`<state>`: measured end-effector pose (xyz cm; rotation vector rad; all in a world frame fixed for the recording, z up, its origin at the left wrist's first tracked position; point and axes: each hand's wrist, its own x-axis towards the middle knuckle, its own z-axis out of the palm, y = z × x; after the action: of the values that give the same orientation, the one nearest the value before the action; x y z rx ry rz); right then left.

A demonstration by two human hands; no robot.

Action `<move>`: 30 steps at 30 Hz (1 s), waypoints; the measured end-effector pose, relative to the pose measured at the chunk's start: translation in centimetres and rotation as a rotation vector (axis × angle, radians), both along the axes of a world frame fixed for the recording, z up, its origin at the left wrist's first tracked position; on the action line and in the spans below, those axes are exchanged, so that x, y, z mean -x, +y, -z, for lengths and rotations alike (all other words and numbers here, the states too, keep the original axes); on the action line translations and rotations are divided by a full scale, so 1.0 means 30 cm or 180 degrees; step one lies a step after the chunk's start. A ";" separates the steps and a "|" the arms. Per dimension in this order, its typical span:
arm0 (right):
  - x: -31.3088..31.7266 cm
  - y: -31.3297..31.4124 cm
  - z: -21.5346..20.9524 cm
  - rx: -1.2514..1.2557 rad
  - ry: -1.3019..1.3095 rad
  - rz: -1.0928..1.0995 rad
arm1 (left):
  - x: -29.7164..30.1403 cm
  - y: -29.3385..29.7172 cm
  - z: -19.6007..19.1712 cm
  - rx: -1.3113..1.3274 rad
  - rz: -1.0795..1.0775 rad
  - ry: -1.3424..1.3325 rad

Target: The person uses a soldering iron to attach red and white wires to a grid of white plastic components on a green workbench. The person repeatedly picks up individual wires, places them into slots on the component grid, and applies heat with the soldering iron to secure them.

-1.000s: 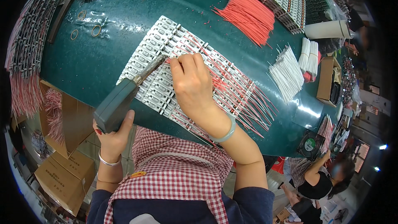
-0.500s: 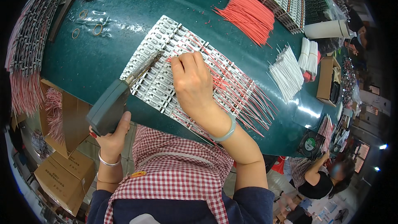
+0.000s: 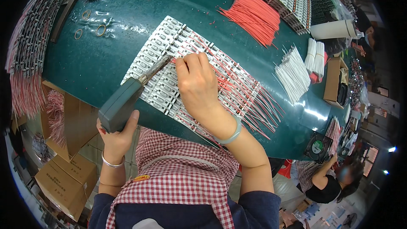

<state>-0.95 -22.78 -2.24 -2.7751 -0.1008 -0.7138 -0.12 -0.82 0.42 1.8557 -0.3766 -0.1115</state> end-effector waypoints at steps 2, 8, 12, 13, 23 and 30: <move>0.000 0.000 -0.002 0.0005 0.0012 0.0013 | -0.003 0.003 -0.005 -0.0054 0.0019 -0.0061; 0.000 0.001 0.000 0.0017 -0.0008 0.0009 | 0.035 0.040 0.017 0.0038 -0.0386 0.0494; -0.001 0.000 0.007 0.0006 -0.0042 0.0012 | 0.042 0.042 0.006 0.0168 -0.0498 0.0752; -0.001 0.001 0.007 -0.0006 -0.0038 0.0012 | 0.044 0.043 0.006 0.0204 -0.0514 0.0806; 0.030 0.021 0.001 -0.0225 -0.0095 -0.0152 | 0.052 0.065 0.018 0.0001 -0.0365 0.0579; 0.028 0.024 -0.006 -0.0177 -0.0042 -0.0138 | 0.043 0.046 0.016 0.0059 -0.0241 0.0229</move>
<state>-1.80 -22.05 -2.06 -2.7071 -0.1412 -0.7129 -1.39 0.55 -0.06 1.8399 -0.2566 -0.1224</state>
